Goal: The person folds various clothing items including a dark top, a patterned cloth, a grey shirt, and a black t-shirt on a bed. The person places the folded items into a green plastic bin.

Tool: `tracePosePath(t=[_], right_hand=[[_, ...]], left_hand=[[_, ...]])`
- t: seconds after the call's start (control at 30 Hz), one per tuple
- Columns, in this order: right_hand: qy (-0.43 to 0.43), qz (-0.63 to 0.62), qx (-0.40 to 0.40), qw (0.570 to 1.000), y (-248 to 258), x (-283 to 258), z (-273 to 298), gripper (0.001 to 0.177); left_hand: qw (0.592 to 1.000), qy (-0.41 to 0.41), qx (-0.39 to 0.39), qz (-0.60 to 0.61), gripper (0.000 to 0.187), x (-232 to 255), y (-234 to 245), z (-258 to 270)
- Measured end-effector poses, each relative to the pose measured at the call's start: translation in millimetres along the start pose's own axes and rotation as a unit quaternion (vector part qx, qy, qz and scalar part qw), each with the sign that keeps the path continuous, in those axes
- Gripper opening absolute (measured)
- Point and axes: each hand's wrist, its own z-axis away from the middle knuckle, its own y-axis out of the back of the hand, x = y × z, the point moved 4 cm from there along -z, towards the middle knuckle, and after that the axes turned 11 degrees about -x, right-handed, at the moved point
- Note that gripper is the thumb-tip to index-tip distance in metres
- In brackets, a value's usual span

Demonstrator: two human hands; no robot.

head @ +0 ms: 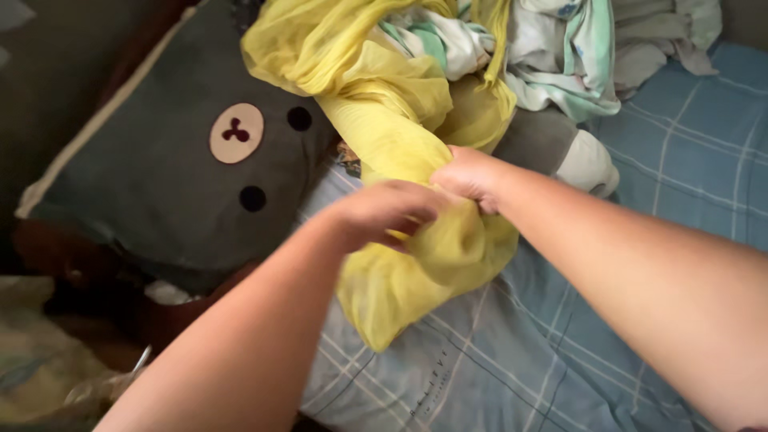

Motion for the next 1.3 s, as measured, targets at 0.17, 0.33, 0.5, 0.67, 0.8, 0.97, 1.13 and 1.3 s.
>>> tracePosePath(t=[0.17, 0.33, 0.5, 0.67, 0.8, 0.97, 1.13, 1.3], right_hand=[[0.04, 0.152, -0.125, 0.98, -36.7, -27.3, 63.0, 0.047], [0.058, 0.102, -0.21, 0.971, -34.2, -3.2, 117.2, 0.049], [-0.021, -0.16, -0.142, 0.977, 48.8, 33.7, 160.4, 0.085], [-0.042, -0.009, 0.035, 0.998, 108.9, 59.6, 214.1, 0.067], [-0.051, 0.072, 0.002, 0.996, 110.1, 102.6, 241.9, 0.056], [-0.008, 0.042, -0.026, 0.999, 134.5, 116.0, 290.1, 0.049], [0.153, -0.02, 0.035, 0.987, 206.1, 103.4, 367.4, 0.048], [0.3, -0.216, 0.16, 0.915, 300.4, 126.0, 461.6, 0.045]], left_hand=[[0.883, 0.077, 0.392, 0.247, 0.072, -9.6, 53.2, 64.9], [0.914, -0.117, 0.136, 0.364, 0.057, 3.1, 53.9, -33.7], [0.934, -0.216, 0.122, -0.258, 0.033, 41.6, -38.9, -118.2], [0.772, -0.279, -0.018, -0.571, 0.022, 81.8, -246.5, -121.1], [0.789, -0.314, -0.134, -0.51, 0.045, 96.4, -335.8, -75.2], [0.942, -0.209, -0.211, -0.156, 0.036, 145.9, -273.5, -46.4], [0.725, -0.064, -0.021, -0.685, 0.104, 151.7, -200.2, -76.8], [0.587, 0.065, -0.036, -0.806, 0.048, 63.7, -175.8, -134.9]])
